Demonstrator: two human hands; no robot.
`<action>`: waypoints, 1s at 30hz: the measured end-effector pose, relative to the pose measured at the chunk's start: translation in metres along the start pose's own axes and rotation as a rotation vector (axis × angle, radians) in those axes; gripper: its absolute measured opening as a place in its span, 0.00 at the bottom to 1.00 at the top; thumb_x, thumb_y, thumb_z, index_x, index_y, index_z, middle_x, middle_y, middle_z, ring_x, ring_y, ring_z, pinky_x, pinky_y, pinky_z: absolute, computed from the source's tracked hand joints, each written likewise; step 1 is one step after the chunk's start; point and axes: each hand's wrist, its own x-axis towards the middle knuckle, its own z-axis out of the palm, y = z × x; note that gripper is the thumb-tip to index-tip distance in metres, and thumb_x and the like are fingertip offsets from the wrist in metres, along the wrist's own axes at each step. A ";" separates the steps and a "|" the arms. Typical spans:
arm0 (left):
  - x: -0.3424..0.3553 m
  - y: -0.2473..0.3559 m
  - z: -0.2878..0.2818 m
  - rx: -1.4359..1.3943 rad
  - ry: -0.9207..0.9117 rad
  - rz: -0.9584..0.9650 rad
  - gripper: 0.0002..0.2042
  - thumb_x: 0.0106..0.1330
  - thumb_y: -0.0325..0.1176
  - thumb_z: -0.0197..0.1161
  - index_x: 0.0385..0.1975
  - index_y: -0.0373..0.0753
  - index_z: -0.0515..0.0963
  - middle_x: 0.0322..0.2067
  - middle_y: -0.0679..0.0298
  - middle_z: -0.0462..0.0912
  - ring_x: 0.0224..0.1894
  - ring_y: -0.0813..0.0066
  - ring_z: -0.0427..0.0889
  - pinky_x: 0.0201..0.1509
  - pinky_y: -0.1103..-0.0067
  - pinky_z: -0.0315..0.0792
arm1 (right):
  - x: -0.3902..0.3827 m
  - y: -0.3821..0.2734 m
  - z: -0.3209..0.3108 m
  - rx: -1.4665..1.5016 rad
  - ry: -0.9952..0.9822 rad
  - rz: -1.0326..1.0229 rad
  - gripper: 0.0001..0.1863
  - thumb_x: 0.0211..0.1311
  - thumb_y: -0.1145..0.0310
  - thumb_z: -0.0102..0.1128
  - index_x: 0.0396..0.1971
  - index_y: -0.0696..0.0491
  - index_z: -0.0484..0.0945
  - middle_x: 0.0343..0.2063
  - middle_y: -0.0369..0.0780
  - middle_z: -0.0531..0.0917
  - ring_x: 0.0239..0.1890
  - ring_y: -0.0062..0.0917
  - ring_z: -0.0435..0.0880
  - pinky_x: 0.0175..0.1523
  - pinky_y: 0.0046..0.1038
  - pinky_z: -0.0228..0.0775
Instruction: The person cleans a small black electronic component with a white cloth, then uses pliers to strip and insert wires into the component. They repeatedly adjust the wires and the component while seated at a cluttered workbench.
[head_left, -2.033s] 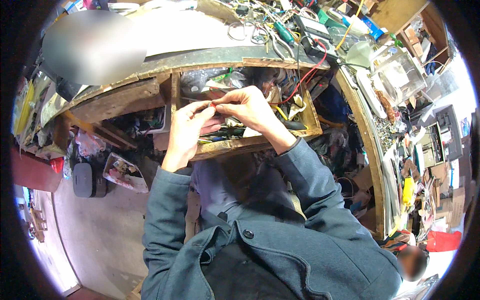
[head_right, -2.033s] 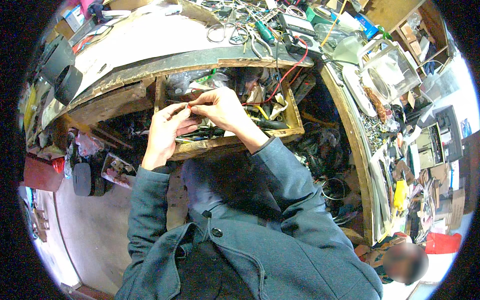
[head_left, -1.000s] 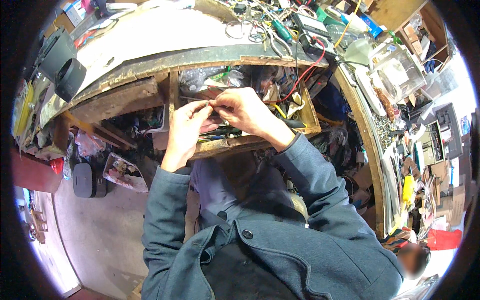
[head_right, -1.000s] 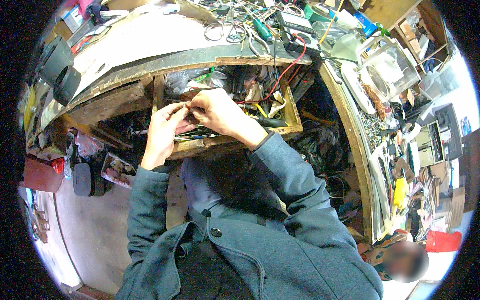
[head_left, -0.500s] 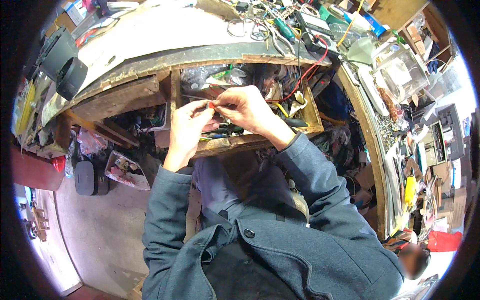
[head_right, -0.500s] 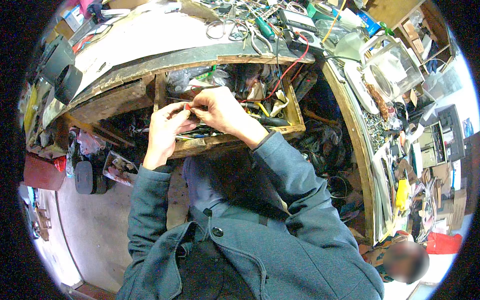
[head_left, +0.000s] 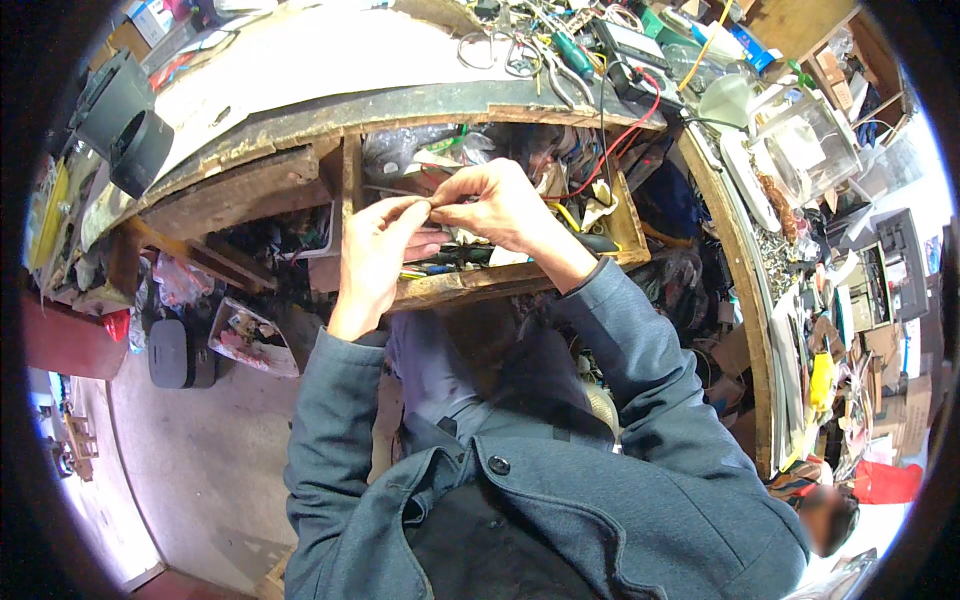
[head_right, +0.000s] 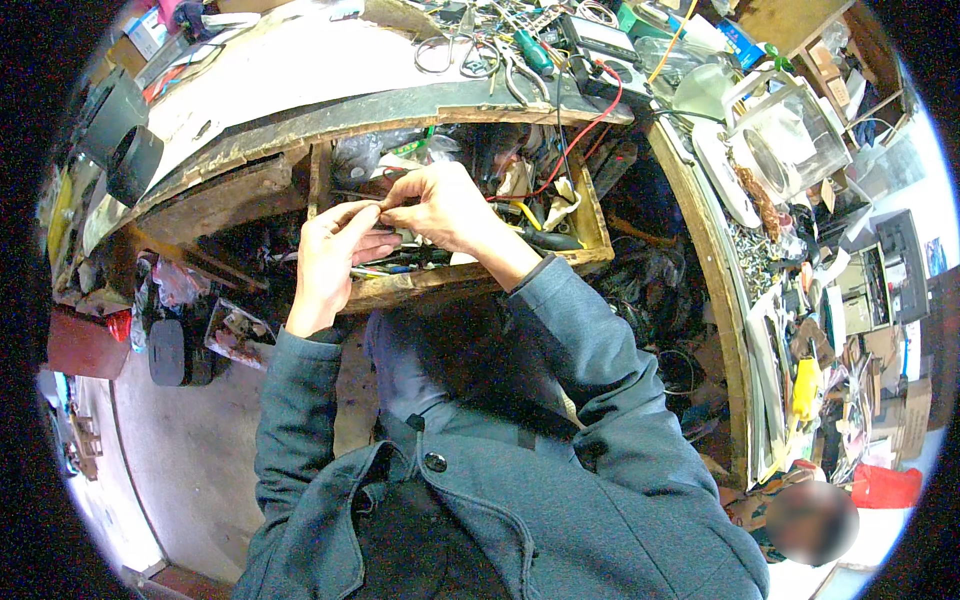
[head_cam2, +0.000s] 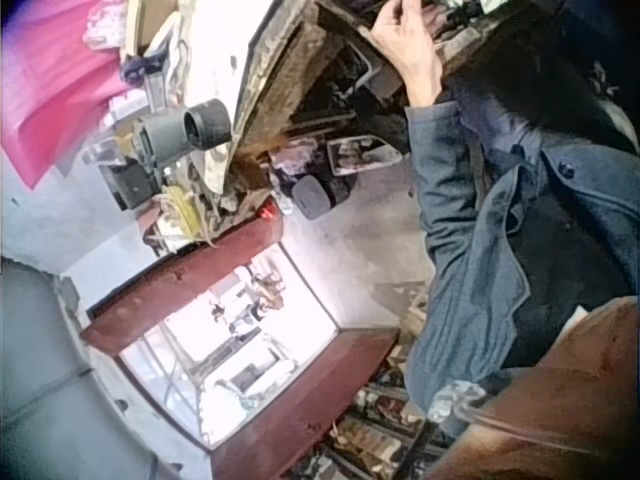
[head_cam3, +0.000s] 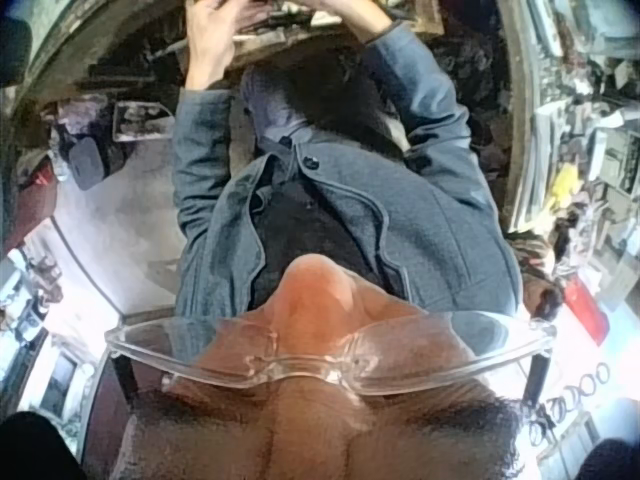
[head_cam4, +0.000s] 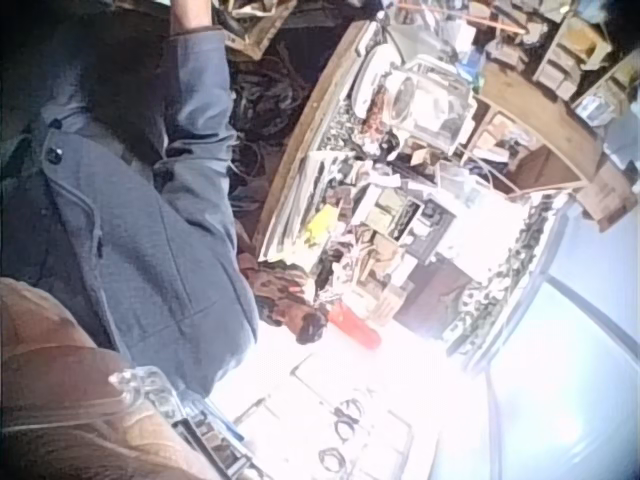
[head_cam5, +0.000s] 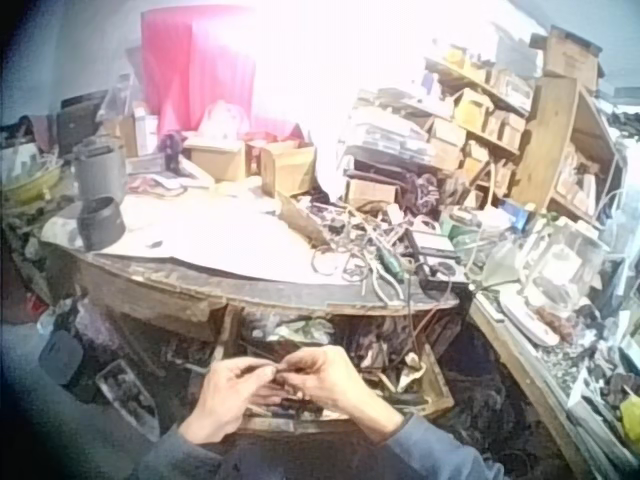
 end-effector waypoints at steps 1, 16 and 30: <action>0.000 0.000 0.000 0.006 0.012 -0.001 0.14 0.72 0.33 0.64 0.51 0.29 0.79 0.41 0.52 0.88 0.39 0.63 0.90 0.44 0.74 0.85 | 0.000 -0.003 -0.001 -0.026 -0.013 0.010 0.07 0.56 0.75 0.73 0.34 0.59 0.89 0.27 0.38 0.90 0.31 0.14 0.84 0.40 0.22 0.78; 0.002 -0.001 -0.003 0.012 0.003 -0.052 0.14 0.72 0.33 0.63 0.50 0.29 0.79 0.40 0.53 0.88 0.39 0.61 0.91 0.43 0.74 0.85 | 0.005 -0.010 -0.005 0.001 -0.104 0.139 0.08 0.54 0.75 0.73 0.35 0.60 0.89 0.26 0.38 0.89 0.30 0.16 0.85 0.38 0.21 0.77; 0.007 0.002 -0.004 -0.031 0.014 -0.106 0.10 0.70 0.31 0.62 0.44 0.31 0.81 0.37 0.54 0.89 0.38 0.64 0.91 0.41 0.77 0.85 | 0.008 0.016 0.010 0.612 -0.046 0.469 0.05 0.58 0.75 0.69 0.32 0.60 0.85 0.28 0.38 0.86 0.29 0.21 0.85 0.34 0.23 0.82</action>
